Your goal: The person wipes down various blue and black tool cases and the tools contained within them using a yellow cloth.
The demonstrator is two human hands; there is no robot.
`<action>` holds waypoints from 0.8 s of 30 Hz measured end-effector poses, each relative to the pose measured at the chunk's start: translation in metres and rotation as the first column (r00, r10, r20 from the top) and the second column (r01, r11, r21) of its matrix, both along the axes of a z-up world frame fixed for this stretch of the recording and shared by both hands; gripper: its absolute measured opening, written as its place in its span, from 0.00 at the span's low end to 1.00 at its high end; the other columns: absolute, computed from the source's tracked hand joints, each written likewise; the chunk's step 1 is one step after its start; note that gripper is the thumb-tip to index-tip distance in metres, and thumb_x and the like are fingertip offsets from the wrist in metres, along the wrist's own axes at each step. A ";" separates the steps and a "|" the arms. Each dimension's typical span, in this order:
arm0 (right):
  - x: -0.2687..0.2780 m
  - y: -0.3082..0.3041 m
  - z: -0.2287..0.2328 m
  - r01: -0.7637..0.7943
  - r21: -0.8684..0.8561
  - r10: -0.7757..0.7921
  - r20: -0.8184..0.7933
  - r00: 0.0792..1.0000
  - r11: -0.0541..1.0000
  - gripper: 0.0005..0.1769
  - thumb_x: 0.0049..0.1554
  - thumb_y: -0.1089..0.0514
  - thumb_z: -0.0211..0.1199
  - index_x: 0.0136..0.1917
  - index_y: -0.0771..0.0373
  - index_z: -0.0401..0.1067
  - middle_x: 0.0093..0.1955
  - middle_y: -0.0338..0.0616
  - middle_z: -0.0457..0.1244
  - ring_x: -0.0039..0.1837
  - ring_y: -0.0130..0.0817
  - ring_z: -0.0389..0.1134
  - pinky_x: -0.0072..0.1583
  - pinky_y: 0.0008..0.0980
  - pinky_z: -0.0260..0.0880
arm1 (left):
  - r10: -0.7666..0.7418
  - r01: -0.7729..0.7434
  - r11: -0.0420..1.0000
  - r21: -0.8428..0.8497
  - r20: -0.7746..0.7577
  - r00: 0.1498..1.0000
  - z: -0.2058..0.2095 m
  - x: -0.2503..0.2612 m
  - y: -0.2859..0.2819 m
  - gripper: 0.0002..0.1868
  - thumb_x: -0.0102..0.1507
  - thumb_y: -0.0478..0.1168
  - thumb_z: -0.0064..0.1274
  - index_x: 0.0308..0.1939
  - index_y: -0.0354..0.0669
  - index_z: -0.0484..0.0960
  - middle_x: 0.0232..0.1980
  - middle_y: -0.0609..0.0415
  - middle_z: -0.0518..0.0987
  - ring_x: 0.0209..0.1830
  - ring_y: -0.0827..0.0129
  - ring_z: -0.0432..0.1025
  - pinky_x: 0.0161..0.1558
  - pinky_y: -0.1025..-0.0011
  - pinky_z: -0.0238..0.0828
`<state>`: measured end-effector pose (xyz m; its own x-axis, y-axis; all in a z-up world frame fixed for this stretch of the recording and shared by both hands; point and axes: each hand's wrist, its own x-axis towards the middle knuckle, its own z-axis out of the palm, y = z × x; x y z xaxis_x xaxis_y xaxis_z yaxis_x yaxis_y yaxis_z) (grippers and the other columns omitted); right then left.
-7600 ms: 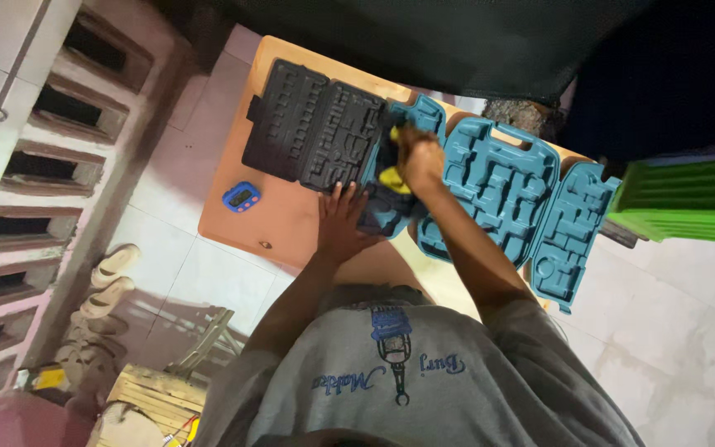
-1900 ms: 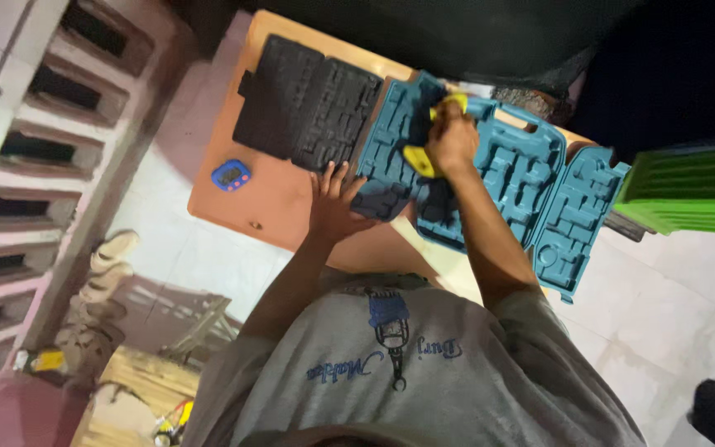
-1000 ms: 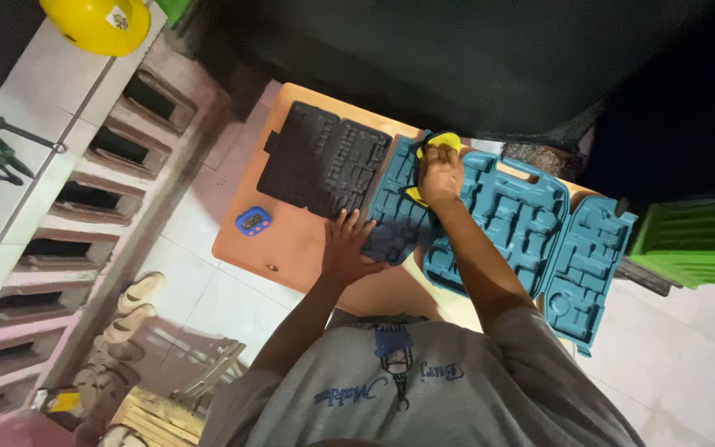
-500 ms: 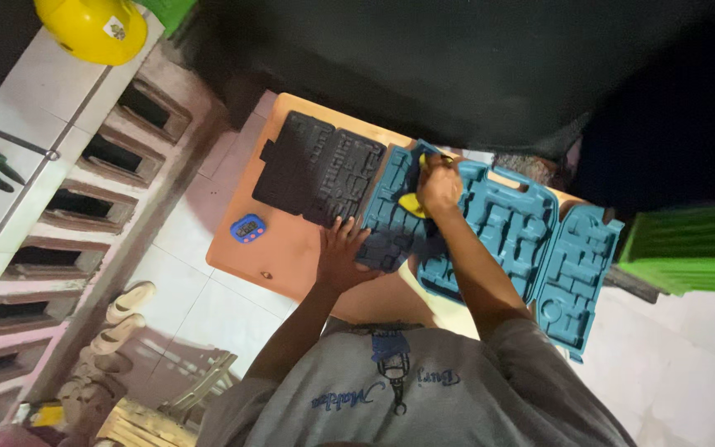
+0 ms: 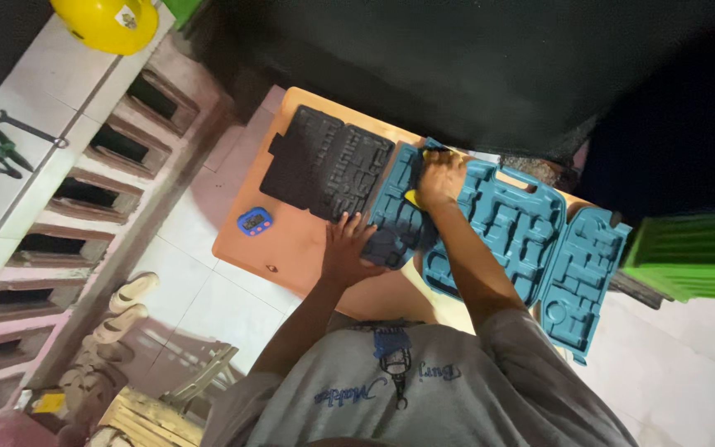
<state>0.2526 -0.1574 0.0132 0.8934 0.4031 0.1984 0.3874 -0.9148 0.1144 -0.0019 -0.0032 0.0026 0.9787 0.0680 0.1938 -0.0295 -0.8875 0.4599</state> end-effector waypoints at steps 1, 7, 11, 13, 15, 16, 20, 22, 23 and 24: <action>0.000 -0.003 -0.008 0.010 -0.013 -0.010 0.023 1.000 1.000 0.18 0.58 0.51 0.57 0.57 0.60 0.75 0.57 0.51 0.69 0.64 0.48 0.64 0.62 0.49 0.62 | -0.001 0.001 1.000 -0.002 0.045 0.999 0.000 -0.001 -0.002 0.56 0.46 0.76 0.64 0.71 0.57 0.69 0.78 0.40 0.58 0.80 0.37 0.47 0.72 0.27 0.34; 0.019 0.003 -0.035 -0.096 0.202 0.118 -0.102 0.988 0.975 0.13 0.69 0.50 0.56 0.58 0.57 0.77 0.59 0.48 0.68 0.64 0.45 0.65 0.73 0.44 0.65 | -0.010 0.015 0.998 -0.054 0.088 0.996 -0.003 -0.001 -0.002 0.55 0.46 0.75 0.65 0.70 0.55 0.70 0.78 0.41 0.59 0.81 0.37 0.47 0.73 0.28 0.32; -0.001 0.028 -0.026 -0.278 0.267 0.291 -0.006 0.957 0.923 0.17 0.56 0.50 0.63 0.54 0.60 0.77 0.58 0.48 0.68 0.65 0.50 0.64 0.62 0.49 0.64 | 0.000 0.005 0.999 -0.046 0.106 0.994 -0.001 -0.001 -0.001 0.54 0.46 0.75 0.66 0.70 0.55 0.70 0.79 0.42 0.59 0.82 0.40 0.47 0.75 0.28 0.33; -0.011 0.032 -0.021 -0.259 0.249 0.276 -0.034 0.961 0.933 0.21 0.56 0.50 0.64 0.57 0.63 0.76 0.58 0.51 0.67 0.64 0.51 0.64 0.59 0.50 0.64 | -0.003 0.003 1.000 -0.008 0.032 0.999 0.000 0.000 0.000 0.55 0.45 0.74 0.66 0.71 0.56 0.70 0.78 0.40 0.59 0.81 0.39 0.46 0.73 0.28 0.33; -0.011 0.030 -0.017 -0.294 0.199 0.299 0.004 0.954 0.935 0.18 0.54 0.55 0.63 0.58 0.60 0.76 0.60 0.48 0.67 0.66 0.49 0.64 0.61 0.48 0.65 | -0.007 0.007 1.000 -0.012 0.011 1.000 0.001 0.001 -0.002 0.56 0.44 0.74 0.66 0.71 0.56 0.70 0.78 0.39 0.59 0.80 0.38 0.46 0.73 0.28 0.33; -0.010 0.027 -0.015 -0.308 0.170 0.309 0.022 0.951 0.936 0.18 0.53 0.58 0.63 0.58 0.58 0.76 0.61 0.47 0.67 0.67 0.49 0.64 0.63 0.48 0.65 | -0.007 0.008 0.999 -0.033 0.028 1.000 0.000 -0.001 -0.002 0.56 0.44 0.75 0.66 0.70 0.55 0.70 0.77 0.39 0.59 0.80 0.38 0.46 0.73 0.28 0.34; -0.002 0.025 0.003 -0.292 0.188 0.329 -0.214 0.920 0.938 0.24 0.46 0.59 0.63 0.57 0.60 0.75 0.59 0.48 0.66 0.65 0.51 0.63 0.63 0.47 0.66 | 0.002 0.002 0.999 -0.046 0.079 0.997 0.000 -0.001 -0.002 0.56 0.43 0.75 0.66 0.70 0.56 0.70 0.78 0.40 0.60 0.80 0.39 0.47 0.73 0.27 0.35; -0.009 0.020 0.008 -0.302 0.277 0.358 -0.181 0.916 0.912 0.25 0.44 0.61 0.62 0.57 0.59 0.76 0.59 0.49 0.66 0.64 0.51 0.64 0.64 0.47 0.67 | 0.003 -0.001 1.000 -0.025 0.097 0.995 -0.002 -0.001 -0.002 0.56 0.44 0.75 0.66 0.70 0.56 0.70 0.77 0.40 0.60 0.80 0.38 0.47 0.73 0.27 0.36; -0.016 0.016 0.007 -0.302 0.306 0.351 -0.121 0.928 0.903 0.25 0.46 0.62 0.62 0.59 0.59 0.76 0.59 0.49 0.66 0.64 0.51 0.64 0.64 0.47 0.67 | 0.005 -0.003 1.000 -0.016 0.109 0.994 -0.003 0.000 -0.003 0.56 0.44 0.75 0.66 0.70 0.56 0.70 0.77 0.40 0.60 0.80 0.38 0.48 0.73 0.27 0.37; -0.028 0.011 0.004 -0.303 0.334 0.341 -0.061 0.938 0.893 0.25 0.47 0.64 0.62 0.60 0.58 0.76 0.60 0.48 0.67 0.64 0.51 0.64 0.63 0.47 0.67 | -0.003 0.005 1.000 -0.013 0.126 0.992 -0.003 0.000 -0.002 0.56 0.45 0.75 0.67 0.70 0.56 0.70 0.77 0.39 0.60 0.80 0.38 0.48 0.73 0.27 0.36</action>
